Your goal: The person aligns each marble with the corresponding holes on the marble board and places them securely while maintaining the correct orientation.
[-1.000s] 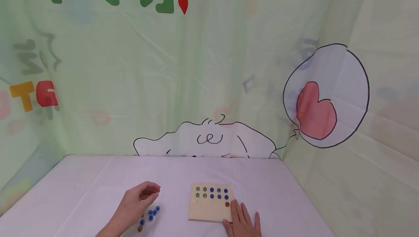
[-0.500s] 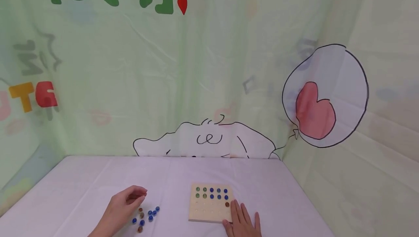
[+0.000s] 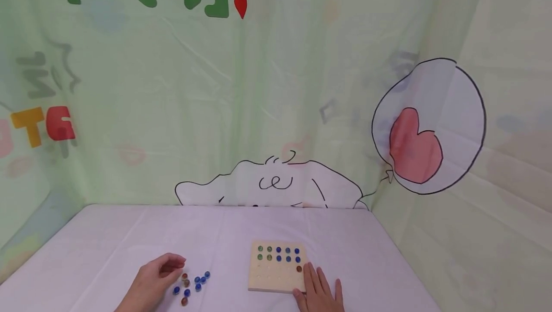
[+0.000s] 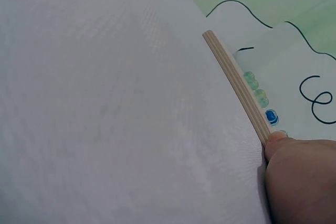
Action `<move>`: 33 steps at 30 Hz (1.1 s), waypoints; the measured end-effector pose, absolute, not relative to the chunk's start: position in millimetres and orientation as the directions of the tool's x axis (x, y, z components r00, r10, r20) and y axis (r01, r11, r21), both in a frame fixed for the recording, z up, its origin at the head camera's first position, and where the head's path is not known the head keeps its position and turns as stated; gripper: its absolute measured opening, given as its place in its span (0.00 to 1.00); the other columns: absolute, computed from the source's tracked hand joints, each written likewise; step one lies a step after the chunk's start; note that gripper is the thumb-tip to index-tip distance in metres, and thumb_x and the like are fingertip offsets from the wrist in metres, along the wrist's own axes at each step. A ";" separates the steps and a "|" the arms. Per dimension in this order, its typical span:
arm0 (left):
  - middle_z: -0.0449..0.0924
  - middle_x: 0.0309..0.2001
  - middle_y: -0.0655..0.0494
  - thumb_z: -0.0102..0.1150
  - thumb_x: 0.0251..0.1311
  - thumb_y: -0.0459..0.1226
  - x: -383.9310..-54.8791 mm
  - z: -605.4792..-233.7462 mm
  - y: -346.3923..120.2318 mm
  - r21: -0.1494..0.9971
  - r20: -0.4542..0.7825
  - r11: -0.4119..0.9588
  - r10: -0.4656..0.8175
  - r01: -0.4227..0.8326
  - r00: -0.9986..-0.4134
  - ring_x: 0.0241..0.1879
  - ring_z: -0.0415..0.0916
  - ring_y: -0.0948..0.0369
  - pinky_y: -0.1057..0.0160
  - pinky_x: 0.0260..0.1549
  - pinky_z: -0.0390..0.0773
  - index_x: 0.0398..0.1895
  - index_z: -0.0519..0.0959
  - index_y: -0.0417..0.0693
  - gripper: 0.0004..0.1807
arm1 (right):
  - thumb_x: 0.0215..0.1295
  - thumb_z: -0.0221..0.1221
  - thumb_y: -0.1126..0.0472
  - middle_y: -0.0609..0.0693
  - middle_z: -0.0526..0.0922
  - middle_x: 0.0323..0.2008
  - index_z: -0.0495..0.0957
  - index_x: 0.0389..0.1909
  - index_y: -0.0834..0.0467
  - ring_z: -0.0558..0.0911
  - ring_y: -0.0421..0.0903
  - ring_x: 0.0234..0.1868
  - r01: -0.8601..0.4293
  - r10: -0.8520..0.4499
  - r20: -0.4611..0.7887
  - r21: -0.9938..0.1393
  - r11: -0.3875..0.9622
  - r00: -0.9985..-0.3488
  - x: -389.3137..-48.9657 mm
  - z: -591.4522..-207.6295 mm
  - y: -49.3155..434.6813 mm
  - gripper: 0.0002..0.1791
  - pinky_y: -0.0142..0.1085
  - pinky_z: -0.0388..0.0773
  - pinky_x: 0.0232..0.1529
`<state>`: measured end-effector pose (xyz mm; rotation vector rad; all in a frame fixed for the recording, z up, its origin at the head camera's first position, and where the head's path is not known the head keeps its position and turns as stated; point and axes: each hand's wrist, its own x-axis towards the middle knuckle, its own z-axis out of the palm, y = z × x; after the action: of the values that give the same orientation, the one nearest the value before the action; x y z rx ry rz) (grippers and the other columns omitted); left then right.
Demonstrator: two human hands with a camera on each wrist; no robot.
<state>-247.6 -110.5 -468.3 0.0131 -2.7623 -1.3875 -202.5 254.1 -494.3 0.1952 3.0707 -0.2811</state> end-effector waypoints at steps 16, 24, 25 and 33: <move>0.78 0.31 0.62 0.62 0.49 0.35 -248.6 -471.6 -110.8 0.785 0.024 0.616 0.081 0.069 -0.996 0.30 0.71 0.66 0.70 0.28 0.73 0.38 0.78 0.52 0.11 | 0.44 0.20 0.19 0.57 0.55 0.67 0.51 0.67 0.59 0.51 0.61 0.67 0.134 0.124 -0.066 -0.173 0.976 -0.990 -201.0 -494.6 254.3 0.59 0.61 0.26 0.62; 0.78 0.30 0.63 0.61 0.50 0.35 -250.2 -472.2 -111.3 0.777 0.013 0.624 0.119 0.085 -0.993 0.29 0.71 0.65 0.69 0.27 0.72 0.36 0.78 0.52 0.08 | 0.43 0.19 0.19 0.57 0.55 0.67 0.50 0.67 0.59 0.51 0.60 0.67 0.139 0.128 -0.072 -0.173 0.975 -0.989 -200.5 -495.6 254.5 0.59 0.60 0.25 0.62; 0.77 0.30 0.63 0.60 0.50 0.34 -250.5 -472.2 -111.2 0.777 0.013 0.624 0.121 0.087 -0.993 0.29 0.71 0.65 0.69 0.27 0.72 0.35 0.78 0.52 0.08 | 0.42 0.18 0.19 0.57 0.55 0.67 0.50 0.67 0.59 0.51 0.60 0.67 0.138 0.128 -0.071 -0.173 0.975 -0.989 -200.4 -495.7 254.6 0.60 0.60 0.25 0.62; 0.77 0.29 0.63 0.61 0.50 0.34 -251.5 -472.6 -110.1 0.769 -0.001 0.637 0.088 0.056 -0.996 0.29 0.70 0.65 0.68 0.29 0.73 0.35 0.78 0.53 0.08 | 0.38 0.15 0.18 0.55 0.55 0.67 0.51 0.67 0.58 0.51 0.59 0.67 0.137 0.129 -0.057 -0.181 0.974 -0.990 -199.6 -494.7 253.9 0.62 0.60 0.25 0.62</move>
<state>-251.5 -110.1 -472.6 -0.1264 -2.8769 -1.3484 -199.6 253.9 -494.7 0.2072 3.0762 -0.2876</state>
